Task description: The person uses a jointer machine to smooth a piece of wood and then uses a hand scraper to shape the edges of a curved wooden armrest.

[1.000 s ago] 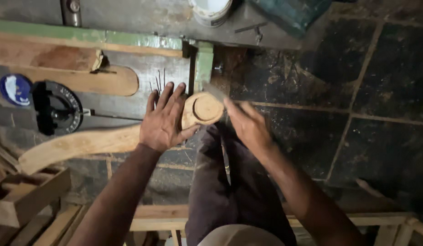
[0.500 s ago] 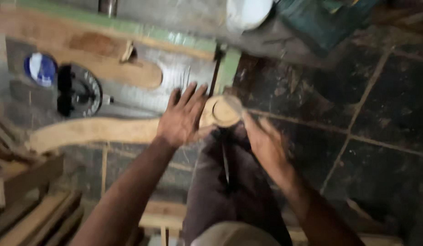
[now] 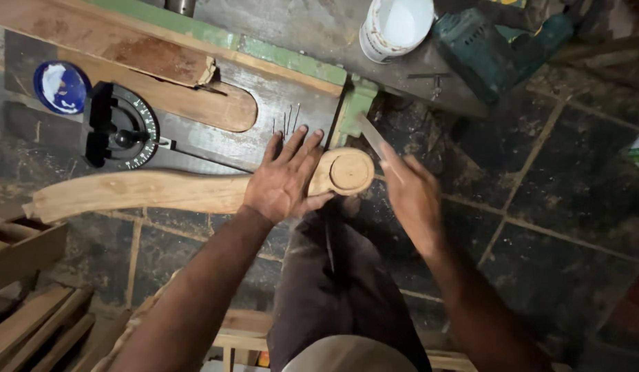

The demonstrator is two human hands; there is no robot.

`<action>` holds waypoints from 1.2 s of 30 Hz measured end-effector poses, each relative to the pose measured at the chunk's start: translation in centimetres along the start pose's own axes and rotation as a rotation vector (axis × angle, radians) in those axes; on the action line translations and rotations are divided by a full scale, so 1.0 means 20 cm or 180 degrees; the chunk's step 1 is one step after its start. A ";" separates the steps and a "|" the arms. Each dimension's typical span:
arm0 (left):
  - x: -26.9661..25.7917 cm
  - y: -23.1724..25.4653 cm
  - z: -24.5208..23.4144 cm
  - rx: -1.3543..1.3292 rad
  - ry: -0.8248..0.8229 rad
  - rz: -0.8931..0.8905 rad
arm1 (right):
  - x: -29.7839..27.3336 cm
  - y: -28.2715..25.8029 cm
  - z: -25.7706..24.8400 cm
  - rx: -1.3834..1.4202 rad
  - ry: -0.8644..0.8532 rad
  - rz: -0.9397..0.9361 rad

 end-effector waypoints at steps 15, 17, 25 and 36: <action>0.03 -0.03 -0.01 -0.0114 0.0079 0.0038 | -0.09 -0.10 -0.05 -0.0004 0.0027 -0.0328; -0.05 0.02 0.02 -0.0227 -0.0006 0.0055 | -0.03 -0.03 0.00 0.0153 -0.0483 0.0058; -0.01 -0.01 -0.01 -0.0282 0.0074 0.0016 | -0.01 0.00 -0.04 0.0274 -0.0662 0.0264; 0.00 0.02 -0.04 -0.0163 0.0099 0.0044 | -0.26 0.22 -0.13 0.0871 -0.0912 0.1639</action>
Point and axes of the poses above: each hand's wrist, its own x-axis towards the middle knuckle, its own z-axis out of the palm, y = z × x, the point moved 3 cm from there along x, towards the middle knuckle, and after that the axes turned 3 degrees about -x, right-handed, at the moved point
